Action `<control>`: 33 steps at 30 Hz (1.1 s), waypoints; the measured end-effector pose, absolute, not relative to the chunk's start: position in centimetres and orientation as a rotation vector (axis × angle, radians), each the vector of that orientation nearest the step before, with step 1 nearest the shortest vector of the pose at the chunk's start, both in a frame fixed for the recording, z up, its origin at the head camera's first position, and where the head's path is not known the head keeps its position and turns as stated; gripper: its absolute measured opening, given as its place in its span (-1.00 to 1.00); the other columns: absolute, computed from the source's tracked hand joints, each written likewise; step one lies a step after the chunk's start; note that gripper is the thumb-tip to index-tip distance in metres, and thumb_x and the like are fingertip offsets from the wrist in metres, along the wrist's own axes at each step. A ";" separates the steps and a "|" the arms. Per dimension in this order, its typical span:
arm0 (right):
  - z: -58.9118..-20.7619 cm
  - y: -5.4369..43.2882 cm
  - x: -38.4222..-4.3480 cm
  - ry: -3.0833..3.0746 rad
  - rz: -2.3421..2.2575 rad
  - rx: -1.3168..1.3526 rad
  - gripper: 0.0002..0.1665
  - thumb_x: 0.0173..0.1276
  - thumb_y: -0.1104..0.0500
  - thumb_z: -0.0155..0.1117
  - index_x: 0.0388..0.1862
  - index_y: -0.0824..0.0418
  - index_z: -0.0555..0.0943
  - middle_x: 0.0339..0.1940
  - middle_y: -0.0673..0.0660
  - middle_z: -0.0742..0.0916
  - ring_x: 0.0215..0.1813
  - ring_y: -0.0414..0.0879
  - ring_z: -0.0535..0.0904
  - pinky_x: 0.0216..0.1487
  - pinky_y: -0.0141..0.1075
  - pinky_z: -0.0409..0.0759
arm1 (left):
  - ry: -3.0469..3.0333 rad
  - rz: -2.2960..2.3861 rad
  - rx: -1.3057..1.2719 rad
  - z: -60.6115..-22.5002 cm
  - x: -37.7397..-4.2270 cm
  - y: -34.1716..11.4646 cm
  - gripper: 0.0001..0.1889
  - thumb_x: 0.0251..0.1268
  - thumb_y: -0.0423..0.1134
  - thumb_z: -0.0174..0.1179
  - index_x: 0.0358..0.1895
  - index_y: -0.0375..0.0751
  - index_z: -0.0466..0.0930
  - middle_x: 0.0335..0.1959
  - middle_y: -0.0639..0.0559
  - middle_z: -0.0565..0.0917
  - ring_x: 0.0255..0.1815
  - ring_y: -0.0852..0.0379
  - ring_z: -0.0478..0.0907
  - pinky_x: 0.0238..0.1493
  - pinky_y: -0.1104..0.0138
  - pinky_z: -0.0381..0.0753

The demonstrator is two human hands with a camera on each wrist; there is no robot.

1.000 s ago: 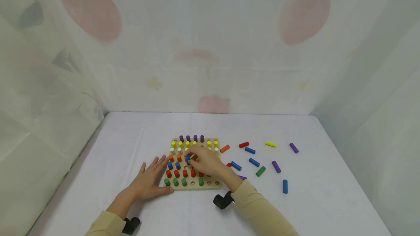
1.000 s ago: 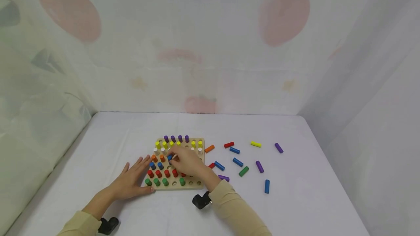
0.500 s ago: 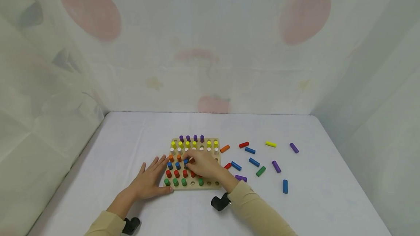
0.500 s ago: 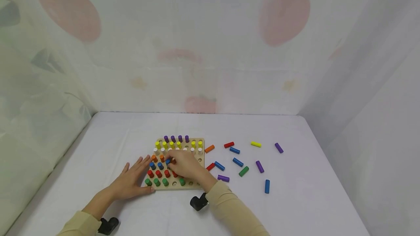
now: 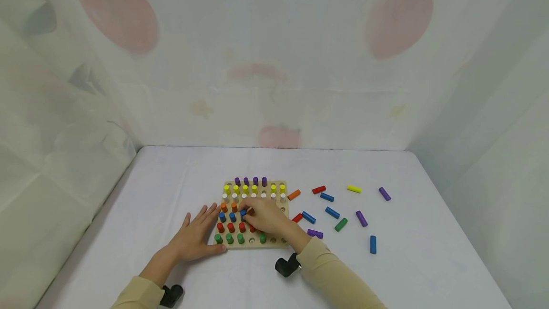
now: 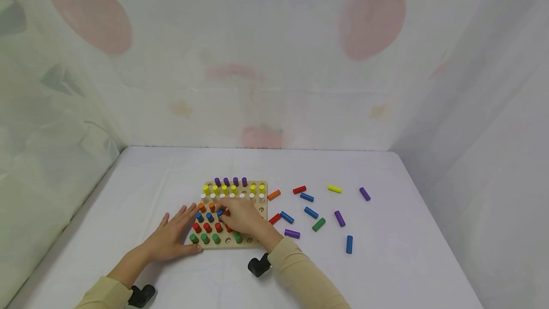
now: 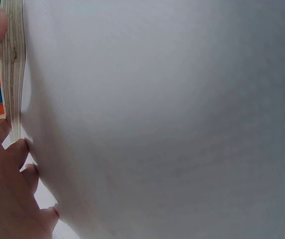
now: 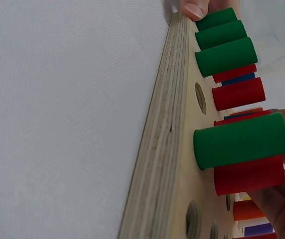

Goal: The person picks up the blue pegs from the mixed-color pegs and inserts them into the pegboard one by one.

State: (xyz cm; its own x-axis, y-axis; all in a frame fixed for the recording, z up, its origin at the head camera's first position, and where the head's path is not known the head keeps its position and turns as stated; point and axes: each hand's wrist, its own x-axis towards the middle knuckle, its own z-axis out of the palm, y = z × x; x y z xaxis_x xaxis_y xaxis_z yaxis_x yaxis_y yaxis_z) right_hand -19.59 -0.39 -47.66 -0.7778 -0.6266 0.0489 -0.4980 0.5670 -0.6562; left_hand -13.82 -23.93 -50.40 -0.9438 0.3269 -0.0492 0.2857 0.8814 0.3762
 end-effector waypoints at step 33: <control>-47.4 -0.4 -19.6 2.634 -0.937 -0.977 -0.77 0.33 0.16 0.15 -0.05 0.07 0.61 -0.12 -0.08 0.70 -0.27 -0.40 0.51 -0.25 -0.63 0.50 | 2.937 0.567 0.488 -50.3 -13.8 -23.9 0.12 -0.20 0.47 0.18 0.45 -0.07 0.02 0.46 -0.09 0.08 0.44 -0.22 -0.03 0.26 -0.33 -0.18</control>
